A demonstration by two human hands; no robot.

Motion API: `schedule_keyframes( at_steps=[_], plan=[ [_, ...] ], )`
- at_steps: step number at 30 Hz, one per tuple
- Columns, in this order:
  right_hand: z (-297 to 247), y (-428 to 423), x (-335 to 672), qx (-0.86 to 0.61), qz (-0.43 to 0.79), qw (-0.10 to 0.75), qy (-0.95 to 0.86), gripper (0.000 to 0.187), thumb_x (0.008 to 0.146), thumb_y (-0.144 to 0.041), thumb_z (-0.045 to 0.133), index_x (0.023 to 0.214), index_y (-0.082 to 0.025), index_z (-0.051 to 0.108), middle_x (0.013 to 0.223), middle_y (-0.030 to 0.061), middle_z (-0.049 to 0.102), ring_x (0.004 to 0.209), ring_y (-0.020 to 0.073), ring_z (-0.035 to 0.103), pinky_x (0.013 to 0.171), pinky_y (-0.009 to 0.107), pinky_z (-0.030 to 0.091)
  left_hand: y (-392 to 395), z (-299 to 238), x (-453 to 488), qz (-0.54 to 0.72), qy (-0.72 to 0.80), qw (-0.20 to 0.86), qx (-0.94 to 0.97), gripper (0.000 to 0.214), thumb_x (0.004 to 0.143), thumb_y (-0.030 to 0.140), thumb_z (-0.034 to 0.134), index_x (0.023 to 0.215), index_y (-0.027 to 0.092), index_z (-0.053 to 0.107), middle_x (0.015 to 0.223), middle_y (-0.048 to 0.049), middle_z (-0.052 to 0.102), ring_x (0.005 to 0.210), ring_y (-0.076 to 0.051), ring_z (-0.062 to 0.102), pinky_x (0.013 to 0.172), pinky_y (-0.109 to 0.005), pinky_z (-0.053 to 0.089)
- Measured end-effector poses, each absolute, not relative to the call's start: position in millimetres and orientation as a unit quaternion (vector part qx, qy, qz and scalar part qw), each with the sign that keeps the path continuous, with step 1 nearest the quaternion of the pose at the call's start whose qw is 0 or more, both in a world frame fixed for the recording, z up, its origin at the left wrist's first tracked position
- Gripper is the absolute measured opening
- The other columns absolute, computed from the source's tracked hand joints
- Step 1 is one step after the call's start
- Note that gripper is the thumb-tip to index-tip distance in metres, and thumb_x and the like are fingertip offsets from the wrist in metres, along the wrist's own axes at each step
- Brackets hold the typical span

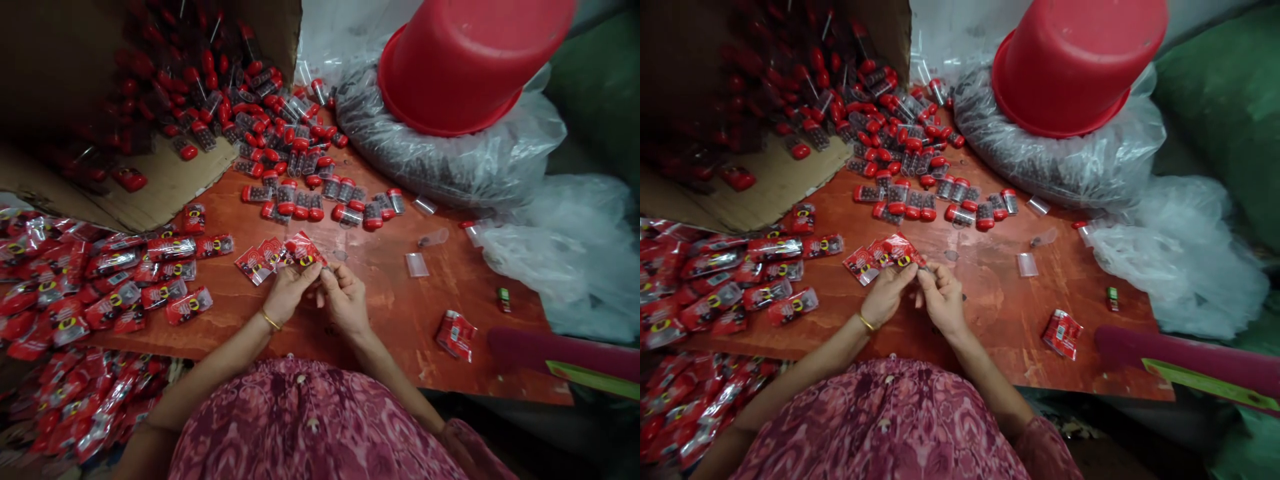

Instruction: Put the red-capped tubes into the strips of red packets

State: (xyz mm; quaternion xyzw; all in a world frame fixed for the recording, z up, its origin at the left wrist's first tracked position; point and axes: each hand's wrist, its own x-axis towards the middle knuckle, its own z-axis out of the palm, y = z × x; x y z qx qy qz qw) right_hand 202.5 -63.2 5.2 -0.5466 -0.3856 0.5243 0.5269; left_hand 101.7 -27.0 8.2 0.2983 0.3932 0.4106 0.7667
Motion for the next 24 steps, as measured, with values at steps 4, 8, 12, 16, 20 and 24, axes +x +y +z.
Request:
schedule_keyframes(
  at_steps=[4, 8, 12, 16, 20, 24],
  plan=[
    [4.2, -54.1, 195.8, -0.544, 0.518, 0.545, -0.371, 0.034, 0.070, -0.051, 0.062, 0.078, -0.020, 0.052, 0.050, -0.0071, 0.055, 0.033, 0.0066, 0.047, 0.036, 0.019, 0.037, -29.1, 9.9, 99.0, 0.413, 0.391, 0.768, 0.294, 0.037, 0.062, 0.052, 0.068, 0.065, 0.016, 0.062, 0.053, 0.0020, 0.055, 0.042, -0.007, 0.044, 0.041, -0.021, 0.035],
    [-2.1, -45.0, 190.7, -0.528, 0.557, 0.526, -0.366, 0.037, 0.063, -0.051, 0.067, 0.063, -0.020, 0.047, 0.047, -0.0066, 0.054, 0.034, 0.0074, 0.046, 0.036, 0.020, 0.038, -28.4, 8.2, 94.2, 0.438, 0.416, 0.752, 0.264, 0.037, 0.060, 0.051, 0.070, 0.066, 0.015, 0.063, 0.052, 0.0017, 0.055, 0.046, -0.008, 0.046, 0.044, -0.022, 0.036],
    [-11.1, -36.7, 190.7, -0.559, 0.488, 0.524, -0.418, 0.043, 0.063, -0.052, 0.066, 0.053, -0.021, 0.040, 0.043, -0.0077, 0.043, 0.037, 0.0063, 0.038, 0.039, 0.020, 0.034, -28.5, 7.6, 93.9, 0.433, 0.412, 0.766, 0.239, 0.033, 0.057, 0.046, 0.074, 0.062, 0.015, 0.063, 0.057, -0.0004, 0.061, 0.060, -0.013, 0.058, 0.057, -0.024, 0.043],
    [-13.0, -10.9, 219.2, -0.625, 0.293, 0.430, -0.581, 0.033, 0.083, -0.047, 0.043, 0.070, -0.019, 0.054, 0.065, 0.0018, 0.058, 0.062, 0.0141, 0.052, 0.061, 0.027, 0.043, -11.8, 17.5, 62.3, 0.469, 0.422, 0.759, 0.161, 0.026, 0.064, 0.043, 0.071, 0.073, 0.019, 0.066, 0.081, -0.0031, 0.071, 0.083, -0.017, 0.065, 0.074, -0.029, 0.049],
    [-19.3, 25.3, 264.9, -0.713, 0.037, 0.260, -0.650, 0.036, 0.081, -0.034, 0.050, 0.108, -0.011, 0.056, 0.116, 0.0173, 0.058, 0.100, 0.0285, 0.050, 0.088, 0.042, 0.036, 19.2, 25.6, -6.8, 0.674, 0.434, 0.593, 0.075, 0.038, 0.082, 0.055, 0.044, 0.073, 0.023, 0.062, 0.086, 0.0023, 0.072, 0.095, -0.013, 0.063, 0.081, -0.025, 0.049],
    [-34.1, 23.9, 281.1, -0.700, 0.001, 0.169, -0.694, 0.035, 0.084, -0.026, 0.044, 0.115, -0.013, 0.054, 0.124, 0.0140, 0.056, 0.107, 0.0298, 0.046, 0.091, 0.045, 0.032, 28.3, 23.9, -33.2, 0.718, 0.438, 0.530, 0.109, 0.047, 0.080, 0.060, 0.041, 0.080, 0.019, 0.064, 0.101, -0.0002, 0.069, 0.107, -0.013, 0.057, 0.089, -0.023, 0.045]
  ],
)
